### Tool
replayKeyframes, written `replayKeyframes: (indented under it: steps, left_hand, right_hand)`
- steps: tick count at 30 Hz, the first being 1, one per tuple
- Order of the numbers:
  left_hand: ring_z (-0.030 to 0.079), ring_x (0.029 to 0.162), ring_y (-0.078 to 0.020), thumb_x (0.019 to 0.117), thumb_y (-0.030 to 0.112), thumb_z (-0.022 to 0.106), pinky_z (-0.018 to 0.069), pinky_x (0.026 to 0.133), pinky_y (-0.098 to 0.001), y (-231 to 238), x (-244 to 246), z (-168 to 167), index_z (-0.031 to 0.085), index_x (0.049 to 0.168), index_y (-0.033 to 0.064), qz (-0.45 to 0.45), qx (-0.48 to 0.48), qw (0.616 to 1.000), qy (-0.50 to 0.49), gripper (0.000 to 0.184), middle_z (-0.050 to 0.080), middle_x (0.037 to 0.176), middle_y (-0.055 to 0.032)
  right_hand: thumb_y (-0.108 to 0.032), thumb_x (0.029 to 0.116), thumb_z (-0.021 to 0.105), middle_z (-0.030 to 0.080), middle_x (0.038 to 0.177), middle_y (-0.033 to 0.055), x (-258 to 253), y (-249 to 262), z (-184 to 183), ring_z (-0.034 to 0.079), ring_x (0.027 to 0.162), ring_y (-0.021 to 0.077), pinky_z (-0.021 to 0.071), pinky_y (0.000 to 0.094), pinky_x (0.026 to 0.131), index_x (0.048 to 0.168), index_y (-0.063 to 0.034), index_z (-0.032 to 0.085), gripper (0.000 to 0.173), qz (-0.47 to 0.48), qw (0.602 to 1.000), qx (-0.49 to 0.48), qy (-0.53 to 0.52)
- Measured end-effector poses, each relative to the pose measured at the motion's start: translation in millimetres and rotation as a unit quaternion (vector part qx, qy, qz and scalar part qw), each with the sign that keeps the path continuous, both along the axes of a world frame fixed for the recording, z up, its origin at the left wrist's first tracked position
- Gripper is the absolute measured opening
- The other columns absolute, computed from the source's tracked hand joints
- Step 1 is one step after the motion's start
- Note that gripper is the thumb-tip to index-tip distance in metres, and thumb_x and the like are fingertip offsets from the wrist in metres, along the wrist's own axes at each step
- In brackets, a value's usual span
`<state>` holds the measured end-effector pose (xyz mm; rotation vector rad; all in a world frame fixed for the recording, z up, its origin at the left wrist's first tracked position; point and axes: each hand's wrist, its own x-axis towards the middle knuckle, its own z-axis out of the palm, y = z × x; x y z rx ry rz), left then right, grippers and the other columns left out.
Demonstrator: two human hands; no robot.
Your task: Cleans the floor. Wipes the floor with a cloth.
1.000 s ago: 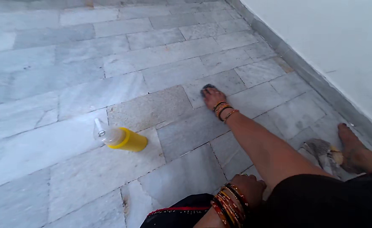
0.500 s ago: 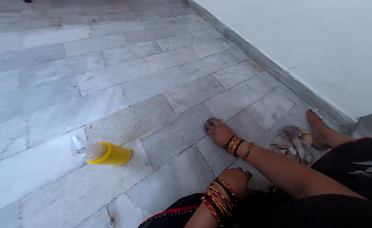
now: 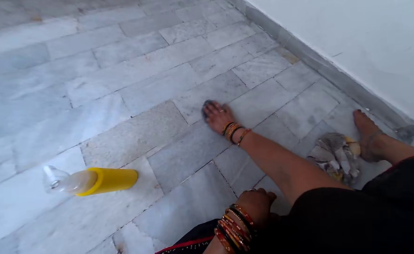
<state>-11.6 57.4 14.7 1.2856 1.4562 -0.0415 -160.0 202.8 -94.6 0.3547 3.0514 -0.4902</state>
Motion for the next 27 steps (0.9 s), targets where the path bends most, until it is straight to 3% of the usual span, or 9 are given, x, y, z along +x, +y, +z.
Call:
replayKeyframes:
  steps: [2, 6, 9, 11, 16, 18, 22, 24, 27]
  left_hand:
    - [0.054, 0.136, -0.0410, 0.1055, 0.039, 0.059, 0.0445, 0.109, -0.0631, 0.4, 1.7, -4.3, 0.050, 0.153, 0.0114, 0.004, 0.007, 1.000, -0.010, 0.055, 0.054, 0.151, -0.0202]
    - [0.055, 0.136, -0.0415, 0.1052, 0.038, 0.059, 0.0448, 0.108, -0.0633, 0.2, 3.6, -2.2, 0.050, 0.153, 0.0130, 0.006, 0.025, 1.000, -0.010, 0.055, 0.054, 0.150, -0.0205]
    - [0.055, 0.135, -0.0419, 0.1052, 0.040, 0.060, 0.0447, 0.108, -0.0639, 0.5, 4.3, 2.1, 0.049, 0.154, 0.0118, 0.002, 0.034, 0.999, 0.000, 0.057, 0.054, 0.150, -0.0207]
    - [0.054, 0.136, -0.0416, 0.1050, 0.042, 0.060, 0.0443, 0.109, -0.0640, 0.7, 5.5, 4.4, 0.048, 0.154, 0.0121, -0.001, 0.040, 0.999, 0.005, 0.058, 0.053, 0.151, -0.0200]
    - [0.054, 0.137, -0.0423, 0.1048, 0.039, 0.060, 0.0437, 0.109, -0.0640, -0.9, 13.7, 9.9, 0.049, 0.153, 0.0117, -0.010, 0.050, 0.999, 0.017, 0.057, 0.053, 0.152, -0.0208]
    - [0.053, 0.138, -0.0424, 0.1045, 0.039, 0.061, 0.0432, 0.110, -0.0642, -1.5, 17.2, 11.2, 0.049, 0.154, 0.0120, -0.014, 0.047, 0.999, 0.020, 0.057, 0.051, 0.153, -0.0210]
    - [0.054, 0.136, -0.0475, 0.1054, 0.046, 0.055, 0.0420, 0.108, -0.0694, -2.0, 20.9, 14.2, 0.049, 0.153, 0.0097, -0.040, 0.025, 0.997, 0.053, 0.060, 0.053, 0.151, -0.0258]
    - [0.051, 0.139, -0.0478, 0.1052, 0.048, 0.054, 0.0396, 0.110, -0.0698, -4.6, 18.2, 16.0, 0.050, 0.152, 0.0065, -0.051, -0.006, 0.996, 0.068, 0.063, 0.052, 0.152, -0.0267]
    - [0.049, 0.140, -0.0498, 0.1050, 0.046, 0.056, 0.0396, 0.109, -0.0709, -4.2, 10.7, 18.9, 0.048, 0.152, 0.0033, -0.054, -0.043, 0.994, 0.083, 0.064, 0.049, 0.154, -0.0285]
  right_hand:
    - [-0.033, 0.1107, 0.034, 0.026, 0.171, 0.0053, 16.4, 50.3, -6.9, 0.013, 0.160, 0.0329, 0.0090, 0.0702, 0.122, 0.163, -0.0158, 0.031, 0.056, -0.076, 0.997, 0.023, -0.006]
    - [-0.037, 0.1116, 0.030, 0.020, 0.173, 0.0083, 82.8, 127.4, -5.9, 0.011, 0.160, 0.0356, 0.0136, 0.0714, 0.121, 0.165, -0.0137, 0.024, 0.059, -0.201, 0.977, 0.058, -0.046]
    - [-0.039, 0.1118, 0.029, 0.021, 0.172, 0.0106, 124.1, 133.1, 7.0, 0.019, 0.158, 0.0380, 0.0243, 0.0679, 0.117, 0.165, -0.0112, 0.022, 0.060, -0.259, 0.955, 0.080, -0.116]
    - [-0.040, 0.1115, 0.028, 0.024, 0.170, 0.0169, 138.0, 116.8, 12.6, 0.025, 0.155, 0.0408, 0.0265, 0.0664, 0.115, 0.164, -0.0057, 0.023, 0.063, -0.265, 0.945, 0.106, -0.157]
    - [-0.029, 0.1100, 0.040, 0.038, 0.162, 0.0238, 153.2, 22.5, 38.1, 0.036, 0.149, 0.0426, 0.0284, 0.0646, 0.115, 0.155, 0.0059, 0.038, 0.057, -0.127, 0.977, 0.107, -0.131]
    - [-0.021, 0.1064, 0.048, 0.043, 0.160, 0.0213, 148.1, -21.2, 49.0, 0.041, 0.146, 0.0417, 0.0312, 0.0635, 0.115, 0.149, 0.0050, 0.048, 0.050, -0.038, 0.991, 0.071, -0.106]
    - [-0.021, 0.1047, 0.052, 0.054, 0.151, 0.0165, 113.4, -81.6, 32.2, 0.050, 0.140, 0.0354, 0.0395, 0.0574, 0.112, 0.150, -0.0030, 0.051, 0.048, 0.165, 0.985, -0.006, -0.052]
    - [-0.023, 0.1063, 0.049, 0.053, 0.153, 0.0133, 97.2, -101.3, 22.6, 0.045, 0.145, 0.0318, 0.0350, 0.0550, 0.117, 0.151, -0.0068, 0.051, 0.048, 0.225, 0.974, -0.026, -0.013]
    - [-0.027, 0.1088, 0.043, 0.028, 0.170, 0.0051, 76.8, -108.0, 17.0, 0.017, 0.160, 0.0254, 0.0120, 0.0557, 0.127, 0.159, -0.0102, 0.040, 0.053, 0.231, 0.972, -0.013, -0.028]
